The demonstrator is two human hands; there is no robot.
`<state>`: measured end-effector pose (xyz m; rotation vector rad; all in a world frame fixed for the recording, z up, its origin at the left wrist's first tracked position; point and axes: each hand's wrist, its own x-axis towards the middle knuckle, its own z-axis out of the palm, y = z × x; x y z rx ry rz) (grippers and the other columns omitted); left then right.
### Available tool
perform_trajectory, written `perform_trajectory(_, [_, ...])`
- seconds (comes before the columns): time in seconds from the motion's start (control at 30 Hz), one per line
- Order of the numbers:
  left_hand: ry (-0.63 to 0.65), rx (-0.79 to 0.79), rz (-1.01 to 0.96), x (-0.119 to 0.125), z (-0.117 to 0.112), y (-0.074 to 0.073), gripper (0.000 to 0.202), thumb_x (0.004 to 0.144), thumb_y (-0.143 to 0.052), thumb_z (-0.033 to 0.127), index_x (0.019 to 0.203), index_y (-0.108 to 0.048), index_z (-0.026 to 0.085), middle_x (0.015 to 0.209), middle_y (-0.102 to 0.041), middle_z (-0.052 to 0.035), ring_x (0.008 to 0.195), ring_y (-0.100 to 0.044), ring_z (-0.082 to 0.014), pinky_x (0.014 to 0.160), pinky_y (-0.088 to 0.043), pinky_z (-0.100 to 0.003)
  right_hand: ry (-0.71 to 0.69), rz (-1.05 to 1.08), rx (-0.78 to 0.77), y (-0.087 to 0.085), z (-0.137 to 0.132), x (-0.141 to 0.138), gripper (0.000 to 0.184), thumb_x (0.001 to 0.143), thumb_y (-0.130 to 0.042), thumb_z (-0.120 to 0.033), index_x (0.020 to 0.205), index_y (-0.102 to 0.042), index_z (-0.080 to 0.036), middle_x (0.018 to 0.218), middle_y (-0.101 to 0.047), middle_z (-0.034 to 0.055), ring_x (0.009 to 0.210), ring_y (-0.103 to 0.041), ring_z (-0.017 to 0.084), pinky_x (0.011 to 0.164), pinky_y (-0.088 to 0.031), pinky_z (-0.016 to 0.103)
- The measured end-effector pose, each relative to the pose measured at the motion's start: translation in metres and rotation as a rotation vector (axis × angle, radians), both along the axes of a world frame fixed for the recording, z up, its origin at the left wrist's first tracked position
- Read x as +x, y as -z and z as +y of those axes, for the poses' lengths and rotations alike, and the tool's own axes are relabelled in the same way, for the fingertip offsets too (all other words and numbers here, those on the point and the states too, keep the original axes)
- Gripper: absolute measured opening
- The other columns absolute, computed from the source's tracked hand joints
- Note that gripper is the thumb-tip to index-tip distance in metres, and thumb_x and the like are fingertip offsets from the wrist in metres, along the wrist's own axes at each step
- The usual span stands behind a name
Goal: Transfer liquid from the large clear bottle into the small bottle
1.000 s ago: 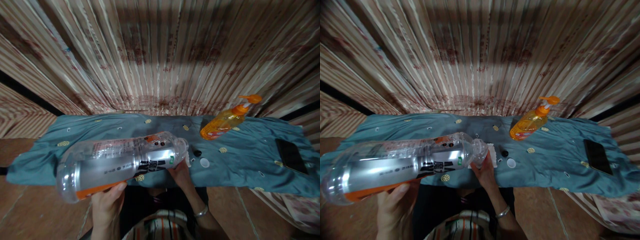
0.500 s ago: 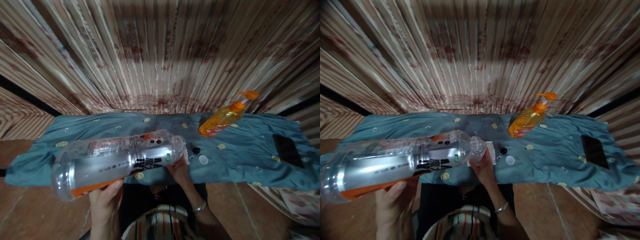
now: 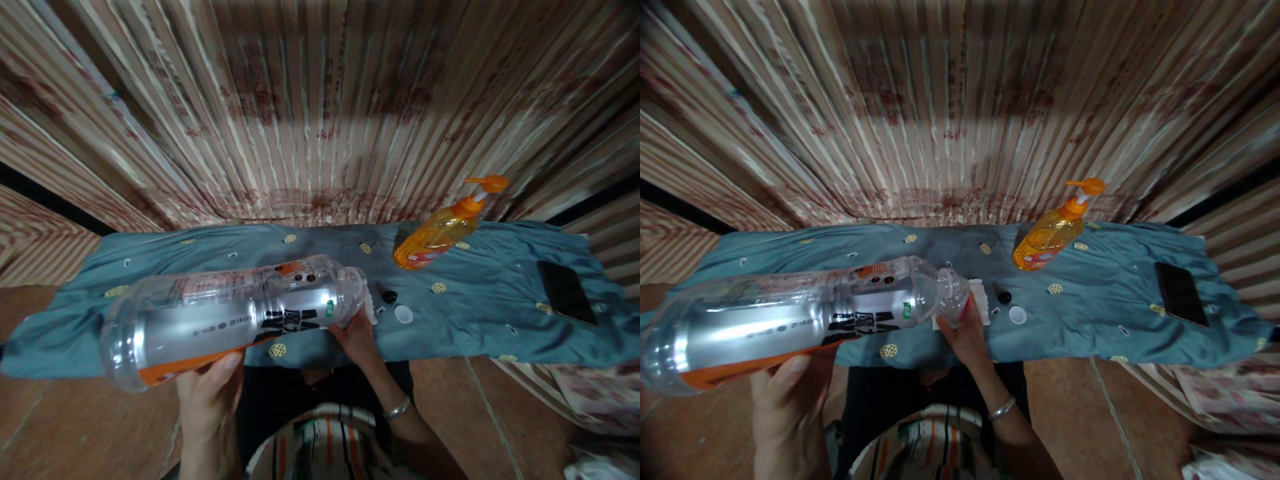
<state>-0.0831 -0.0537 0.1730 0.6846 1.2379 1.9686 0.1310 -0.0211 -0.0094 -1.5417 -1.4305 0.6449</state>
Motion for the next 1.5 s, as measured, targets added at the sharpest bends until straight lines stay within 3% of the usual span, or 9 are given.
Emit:
perform_trajectory(0.1, [-0.022,0.004,0.005,-0.002,0.0,0.005,0.064,0.042,-0.104,0.033,0.101,-0.081,0.026,0.111,-0.084,-0.0037,0.092,-0.078,-0.0243,0.07,-0.067,-0.028,0.022,-0.023,-0.014,0.002,0.0,0.0,0.081,0.083,-0.079,-0.05,0.152,-0.051,-0.018,0.149,-0.066,0.02,0.139,-0.066,0.038,0.119,-0.054,0.056])
perform_trajectory(0.23, [-0.028,0.032,0.03,-0.004,0.0,0.01,0.051,0.049,-0.102,0.032,0.094,-0.08,0.026,0.107,-0.083,-0.0018,0.084,-0.076,-0.0207,0.067,-0.067,-0.027,0.015,-0.028,-0.005,0.003,-0.001,0.001,0.081,0.085,-0.077,-0.052,0.153,-0.051,-0.017,0.149,-0.067,0.0202,0.138,-0.067,0.039,0.118,-0.055,0.056])
perform_trajectory(0.47, [-0.02,0.036,0.018,0.0,0.002,0.002,0.054,0.042,-0.105,0.032,0.09,-0.081,0.025,0.096,-0.082,-0.0007,0.08,-0.073,-0.0178,0.079,-0.067,-0.026,0.043,-0.043,0.005,0.003,-0.001,-0.001,0.079,0.084,-0.079,-0.05,0.151,-0.053,-0.017,0.15,-0.066,0.0212,0.139,-0.066,0.04,0.118,-0.055,0.057])
perform_trajectory(0.7, [-0.022,0.047,0.019,0.0,0.0,0.002,0.057,0.042,-0.105,0.034,0.093,-0.081,0.025,0.091,-0.082,0.0012,0.08,-0.074,-0.018,0.077,-0.067,-0.026,0.011,-0.028,0.019,-0.003,-0.001,0.0,0.074,0.088,-0.075,-0.051,0.15,-0.054,-0.016,0.143,-0.07,0.0201,0.132,-0.07,0.038,0.112,-0.06,0.055])
perform_trajectory(0.9, [0.024,0.007,0.048,-0.005,-0.002,0.004,0.045,0.048,-0.104,0.032,0.085,-0.079,0.025,0.105,-0.084,-0.0024,0.092,-0.078,-0.0229,0.082,-0.068,-0.03,0.004,-0.022,0.042,-0.005,0.0,0.0,0.074,0.089,-0.075,-0.053,0.15,-0.054,-0.017,0.142,-0.071,0.0193,0.131,-0.071,0.037,0.112,-0.06,0.054])
perform_trajectory(1.13, [-0.008,0.038,0.034,0.004,0.001,-0.003,0.062,0.044,-0.106,0.038,0.1,-0.081,0.025,0.11,-0.084,-0.0039,0.1,-0.077,-0.0232,0.082,-0.066,-0.026,0.014,-0.044,0.038,-0.001,-0.001,0.0,0.076,0.09,-0.075,-0.052,0.153,-0.051,-0.018,0.147,-0.068,0.0202,0.135,-0.069,0.037,0.115,-0.058,0.055])
perform_trajectory(1.5, [0.02,0.025,0.076,0.007,0.003,-0.009,0.07,0.046,-0.106,0.045,0.107,-0.079,0.023,0.117,-0.082,-0.0074,0.112,-0.076,-0.0284,0.079,-0.066,-0.028,0.016,-0.04,0.012,-0.002,-0.002,0.001,0.076,0.086,-0.077,-0.049,0.151,-0.052,-0.018,0.147,-0.069,0.02,0.135,-0.069,0.038,0.115,-0.058,0.055])
